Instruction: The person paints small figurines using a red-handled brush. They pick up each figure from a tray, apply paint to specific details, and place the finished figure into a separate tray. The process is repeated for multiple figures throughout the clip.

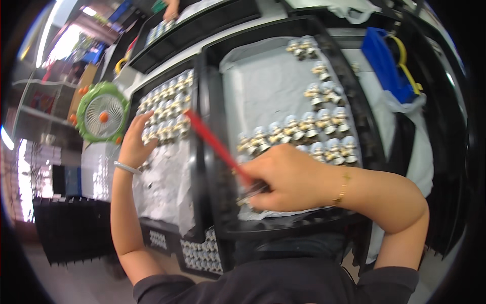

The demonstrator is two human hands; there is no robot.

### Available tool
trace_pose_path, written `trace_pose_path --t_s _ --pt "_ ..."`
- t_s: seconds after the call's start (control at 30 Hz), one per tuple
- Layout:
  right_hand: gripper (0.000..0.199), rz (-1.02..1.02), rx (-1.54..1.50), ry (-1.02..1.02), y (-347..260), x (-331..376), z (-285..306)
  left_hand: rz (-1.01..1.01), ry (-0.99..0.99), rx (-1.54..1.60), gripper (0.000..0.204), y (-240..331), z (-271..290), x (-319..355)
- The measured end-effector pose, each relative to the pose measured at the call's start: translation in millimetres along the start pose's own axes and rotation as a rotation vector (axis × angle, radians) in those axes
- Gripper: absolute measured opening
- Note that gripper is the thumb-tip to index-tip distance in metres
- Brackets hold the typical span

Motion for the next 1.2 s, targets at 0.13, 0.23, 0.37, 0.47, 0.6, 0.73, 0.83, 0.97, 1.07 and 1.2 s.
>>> trace_pose_path --t_s 0.13,0.23,0.37,0.47,0.6,0.73,0.83,0.97,1.07,1.2 --pt "0.019 0.039 -0.020 0.079 -2.5 8.3 10.1 -0.383 -0.050 0.237 0.049 111.8 -26.4 -113.9" --pt "0.018 0.098 -0.072 0.148 -11.8 8.7 15.9 -0.464 -0.176 0.318 0.053 154.1 -78.0 -178.7" --pt "0.018 0.076 -0.086 0.126 -24.0 15.2 24.6 -0.304 -0.164 0.193 0.066 154.1 -148.5 -263.6" --pt "0.019 0.060 -0.146 0.135 -15.1 11.9 21.9 -0.239 -0.130 0.075 0.067 164.0 -177.3 -289.4" --pt "0.019 0.089 -0.138 0.153 -16.8 10.0 25.4 -0.158 -0.055 0.200 0.060 156.1 -177.9 -296.6" --pt "0.019 0.084 -0.134 0.191 -14.0 13.7 26.1 -0.205 -0.041 0.245 0.055 152.8 -155.8 -285.7" --pt "0.018 0.090 -0.091 0.191 -17.3 13.3 24.6 -0.186 -0.029 0.565 0.050 132.3 -114.4 -249.7" --pt "0.017 0.086 -0.066 0.162 -19.8 9.5 21.5 -0.148 0.008 1.078 0.064 106.9 -57.8 -161.7" --pt "0.017 0.083 -0.047 0.196 -14.8 13.8 23.3 -0.030 -0.006 1.247 0.080 114.0 -40.3 -93.4" --pt "0.020 0.048 -0.050 0.119 -16.3 7.0 18.5 0.066 0.118 1.381 0.086 110.2 -32.0 -11.8"
Point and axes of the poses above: each hand's wrist, its own x-axis away from the middle knuckle, its own z-axis out of the back of the hand, y = z × x, the point moved 6 cm from there along -x, towards the middle knuckle, and after that the axes turned 9 degrees about -z, right-handed, at the moved point
